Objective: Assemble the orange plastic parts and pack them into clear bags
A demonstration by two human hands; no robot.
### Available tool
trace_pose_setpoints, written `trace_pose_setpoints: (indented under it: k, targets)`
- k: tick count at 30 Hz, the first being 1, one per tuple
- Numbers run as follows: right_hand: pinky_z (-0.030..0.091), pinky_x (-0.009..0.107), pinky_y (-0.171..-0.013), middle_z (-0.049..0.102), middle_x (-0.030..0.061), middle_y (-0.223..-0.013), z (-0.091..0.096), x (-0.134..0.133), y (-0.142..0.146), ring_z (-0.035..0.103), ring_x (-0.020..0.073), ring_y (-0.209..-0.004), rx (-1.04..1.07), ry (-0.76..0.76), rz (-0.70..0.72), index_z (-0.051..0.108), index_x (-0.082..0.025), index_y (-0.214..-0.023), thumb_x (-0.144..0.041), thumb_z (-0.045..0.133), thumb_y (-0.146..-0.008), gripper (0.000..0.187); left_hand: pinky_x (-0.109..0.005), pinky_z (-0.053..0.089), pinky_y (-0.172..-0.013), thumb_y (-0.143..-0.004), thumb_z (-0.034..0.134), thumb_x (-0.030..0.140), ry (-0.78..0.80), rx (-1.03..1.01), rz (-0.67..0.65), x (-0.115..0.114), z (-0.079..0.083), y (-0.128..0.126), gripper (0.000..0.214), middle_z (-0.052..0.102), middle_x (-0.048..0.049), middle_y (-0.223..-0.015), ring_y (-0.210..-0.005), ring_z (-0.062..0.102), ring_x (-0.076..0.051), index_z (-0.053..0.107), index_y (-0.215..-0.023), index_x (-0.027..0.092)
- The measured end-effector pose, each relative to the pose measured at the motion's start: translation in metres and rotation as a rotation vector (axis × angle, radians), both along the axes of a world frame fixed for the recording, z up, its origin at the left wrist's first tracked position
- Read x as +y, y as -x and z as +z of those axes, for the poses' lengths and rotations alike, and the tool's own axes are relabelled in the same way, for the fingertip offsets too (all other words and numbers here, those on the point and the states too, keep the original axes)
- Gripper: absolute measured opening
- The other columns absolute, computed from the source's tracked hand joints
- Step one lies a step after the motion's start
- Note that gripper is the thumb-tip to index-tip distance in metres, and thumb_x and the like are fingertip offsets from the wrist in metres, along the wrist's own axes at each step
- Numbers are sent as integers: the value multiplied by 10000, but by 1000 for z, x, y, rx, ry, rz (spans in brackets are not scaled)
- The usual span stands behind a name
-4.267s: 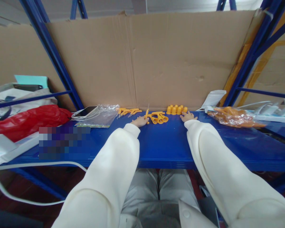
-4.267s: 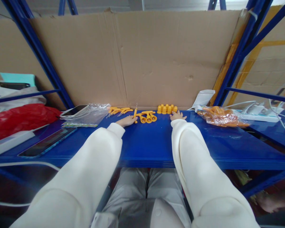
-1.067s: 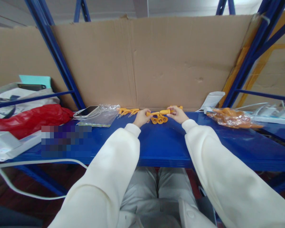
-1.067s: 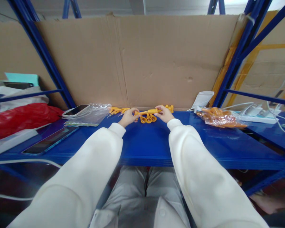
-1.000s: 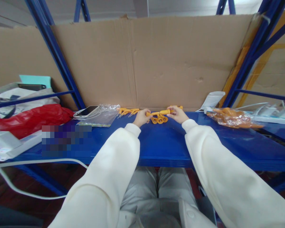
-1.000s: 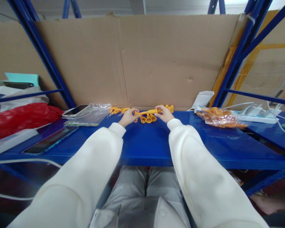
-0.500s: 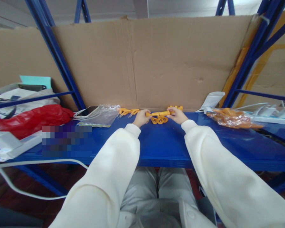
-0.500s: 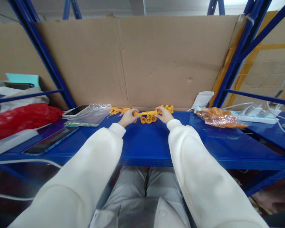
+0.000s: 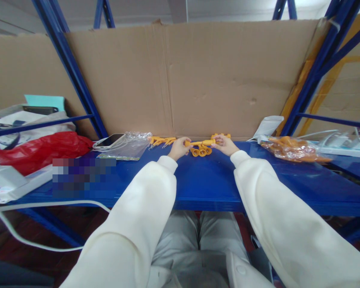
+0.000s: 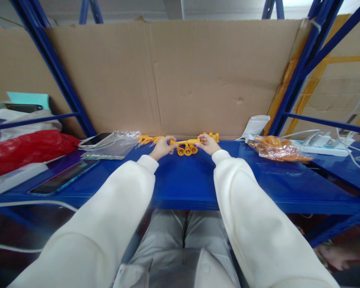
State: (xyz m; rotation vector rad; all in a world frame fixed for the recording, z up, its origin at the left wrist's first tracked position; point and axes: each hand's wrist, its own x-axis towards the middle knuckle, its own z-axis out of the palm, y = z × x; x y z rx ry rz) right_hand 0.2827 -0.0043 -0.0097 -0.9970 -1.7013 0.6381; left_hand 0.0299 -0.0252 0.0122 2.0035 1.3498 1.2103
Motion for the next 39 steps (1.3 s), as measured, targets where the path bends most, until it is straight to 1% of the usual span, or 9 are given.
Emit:
trace_pose_setpoints:
  k: [5,14,20,23,26,31,35,37,39]
  targets:
    - [537,592,-1026,733,80,-1081,3,-4,2,680,281,-1137,3,-37,-7,595,-242,-911,-308,870,-666,374,-174,479,-452,-843,735,104,74,-24,-8,-3,3,0,188,603,62,-589,-435,607,-97,671,-1018,128]
    - [528,509,-1050,718,84,-1082,11,-14,6,688,244,-1086,3,15,23,580,-218,-878,-105,801,-674,321,-189,496,-499,-824,727,117,-49,137,-24,-1,2,3,129,560,73,-489,-431,604,-110,717,-947,154]
    - [546,511,-1029,715,77,-1025,10,-12,9,696,254,-1089,9,17,-23,608,-211,-880,-193,840,-679,308,-220,511,-512,-842,710,154,-60,146,-17,-4,5,2,152,664,16,-616,-459,621,-127,725,-993,140]
    - [572,539,-968,725,83,-941,9,-12,9,742,261,-932,18,75,-11,627,-198,-872,-262,841,-729,266,-256,562,-604,-818,728,158,-143,196,-25,-4,6,3,144,752,-57,-825,-555,663,-138,739,-961,139]
    - [595,601,-888,737,75,-860,7,-9,7,750,246,-734,6,106,5,635,-198,-855,-425,830,-772,310,-296,596,-743,-797,740,157,-215,223,-28,-2,5,3,140,770,-86,-984,-724,715,-173,753,-936,154]
    - [616,629,-742,708,52,-659,3,-2,4,704,231,-564,-39,78,40,668,-221,-817,-737,700,-799,518,-369,568,-937,-780,743,141,-283,247,-2,1,1,-1,140,762,-66,-976,-941,719,-228,763,-913,180]
    - [636,540,-696,727,58,-716,3,-3,3,705,220,-574,-55,114,28,696,-219,-1054,-678,753,-787,534,-372,534,-976,-785,730,112,-307,243,21,2,-1,-2,136,754,-81,-998,-1004,699,-243,756,-905,173]
    - [638,504,-695,736,60,-775,4,-7,2,718,224,-617,-75,154,24,664,-206,-1182,-610,822,-739,620,-363,529,-975,-791,725,108,-311,242,18,3,-2,-2,134,750,-80,-1005,-995,697,-236,752,-906,171]
    - [634,489,-699,733,63,-791,5,-10,2,719,228,-638,-81,179,35,657,-196,-1177,-591,848,-705,645,-360,526,-979,-793,723,105,-323,241,17,3,-3,-2,137,748,-74,-1008,-1003,694,-232,749,-908,176]
